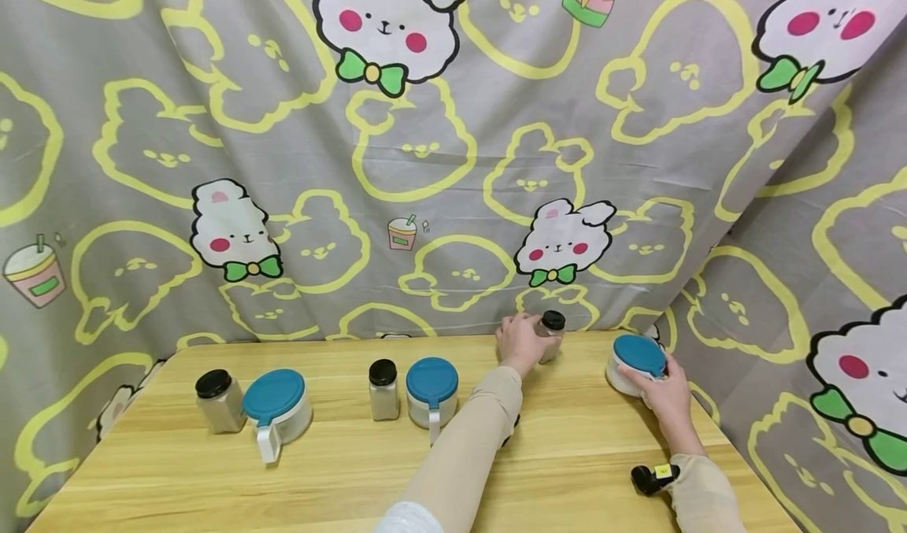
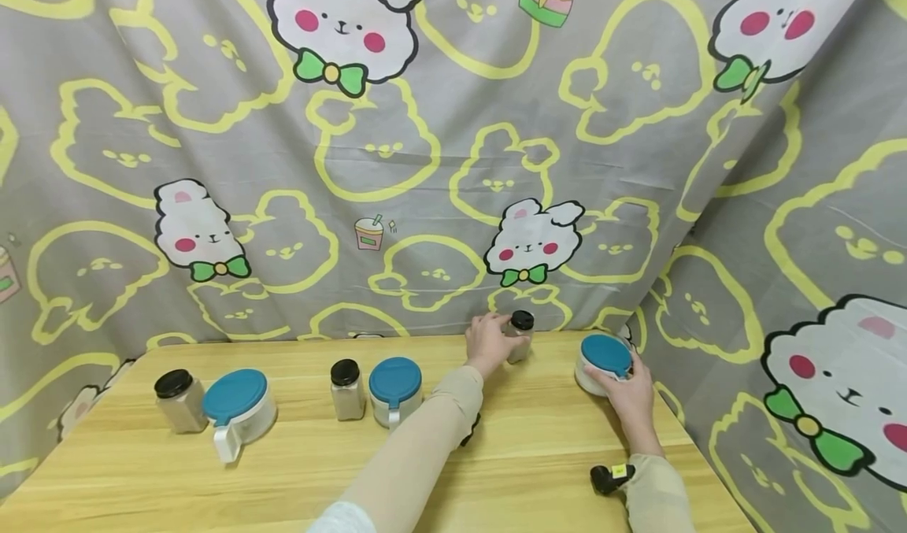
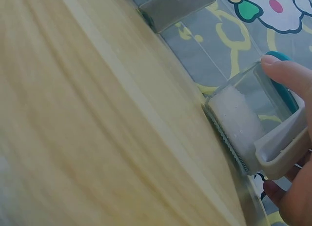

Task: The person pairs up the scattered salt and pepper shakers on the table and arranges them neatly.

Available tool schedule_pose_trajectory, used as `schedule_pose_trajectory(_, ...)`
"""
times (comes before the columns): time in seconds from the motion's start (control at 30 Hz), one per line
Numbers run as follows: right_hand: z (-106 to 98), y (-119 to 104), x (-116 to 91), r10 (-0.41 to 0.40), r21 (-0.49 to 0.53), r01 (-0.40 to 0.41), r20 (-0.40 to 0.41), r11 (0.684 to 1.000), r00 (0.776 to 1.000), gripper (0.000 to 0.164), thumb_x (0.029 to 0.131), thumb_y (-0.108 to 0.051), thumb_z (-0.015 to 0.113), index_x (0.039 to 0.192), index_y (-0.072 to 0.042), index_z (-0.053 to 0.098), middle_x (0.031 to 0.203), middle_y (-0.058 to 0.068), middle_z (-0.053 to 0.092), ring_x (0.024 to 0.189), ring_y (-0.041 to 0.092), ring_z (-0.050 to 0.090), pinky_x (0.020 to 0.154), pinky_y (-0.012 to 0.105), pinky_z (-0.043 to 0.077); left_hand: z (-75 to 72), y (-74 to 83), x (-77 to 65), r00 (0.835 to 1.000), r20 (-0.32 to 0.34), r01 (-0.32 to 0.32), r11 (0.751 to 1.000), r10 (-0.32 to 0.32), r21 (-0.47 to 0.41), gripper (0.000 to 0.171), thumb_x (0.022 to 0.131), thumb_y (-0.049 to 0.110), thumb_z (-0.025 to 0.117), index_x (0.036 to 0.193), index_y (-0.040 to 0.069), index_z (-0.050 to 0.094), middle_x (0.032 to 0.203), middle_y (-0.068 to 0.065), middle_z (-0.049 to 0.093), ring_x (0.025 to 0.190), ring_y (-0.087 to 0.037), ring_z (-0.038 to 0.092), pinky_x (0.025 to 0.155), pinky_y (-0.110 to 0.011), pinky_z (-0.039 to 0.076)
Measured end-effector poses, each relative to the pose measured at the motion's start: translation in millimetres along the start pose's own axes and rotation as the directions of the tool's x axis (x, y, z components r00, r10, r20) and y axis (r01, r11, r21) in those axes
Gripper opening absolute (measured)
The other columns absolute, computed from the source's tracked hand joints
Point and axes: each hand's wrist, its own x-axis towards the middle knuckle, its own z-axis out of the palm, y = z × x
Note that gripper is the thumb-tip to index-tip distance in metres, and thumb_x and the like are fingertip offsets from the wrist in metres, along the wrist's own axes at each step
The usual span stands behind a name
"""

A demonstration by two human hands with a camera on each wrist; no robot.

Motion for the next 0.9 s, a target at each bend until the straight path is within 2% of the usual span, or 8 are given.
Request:
schedule_pose_trajectory(0.2, 2, -1, -1, -0.012, -0.023, 0.011, -0.019, 1.0, 1.0, 0.1, 0.078, -0.04, 0.081, 0.155, -0.012, 0.024, 0.147, 0.027, 0.032, 0.134, 0.045, 0.031, 0.107, 0.062, 0.028, -2.8, -1.7, -0.2, 1.0, -0.007, -0.004, 1.0, 0.004, -0.024, 0.061, 0.076, 0.057, 0.076, 0.129, 0.027, 0.065, 0.131, 0.005, 0.062, 0.12, -0.023, 0.051, 0.099, -0.042, 0.041)
schedule_pose_trajectory(0.5, 0, -8, -6, -0.002, -0.051, 0.002, -0.013, 0.999, 1.0, 0.107, 0.076, -0.043, 0.081, 0.157, -0.011, 0.018, 0.151, 0.027, 0.027, 0.137, 0.047, 0.029, 0.108, 0.064, 0.028, -10.1, -2.1, -1.1, 1.0, -0.014, -0.007, 0.999, 0.006, -0.052, 0.06, 0.076, 0.053, 0.077, 0.128, 0.026, 0.065, 0.129, 0.003, 0.063, 0.118, -0.023, 0.052, 0.1, -0.043, 0.04)
schedule_pose_trajectory(0.7, -1, -12, -8, -0.009, -0.038, 0.008, -0.032, 0.999, 0.999, 0.102, 0.076, -0.042, 0.082, 0.154, -0.01, 0.024, 0.15, 0.027, 0.03, 0.137, 0.045, 0.03, 0.108, 0.063, 0.029, -11.5, -1.5, -3.1, 1.0, 0.003, 0.003, 0.998, -0.003, -0.057, 0.06, 0.076, 0.055, 0.076, 0.128, 0.029, 0.065, 0.128, 0.004, 0.063, 0.118, -0.022, 0.051, 0.1, -0.042, 0.04)
schedule_pose_trajectory(0.9, 3, -20, -8, -0.027, -0.035, 0.026, -0.05, 0.999, 0.998, 0.097, 0.075, -0.042, 0.082, 0.151, -0.01, 0.031, 0.15, 0.025, 0.032, 0.135, 0.044, 0.032, 0.107, 0.063, 0.029, -16.0, -2.2, -3.3, 1.0, 0.013, -0.011, 0.998, 0.012, -0.065, 0.062, 0.078, 0.054, 0.075, 0.131, 0.026, 0.063, 0.132, 0.002, 0.06, 0.122, -0.023, 0.049, 0.103, -0.044, 0.039)
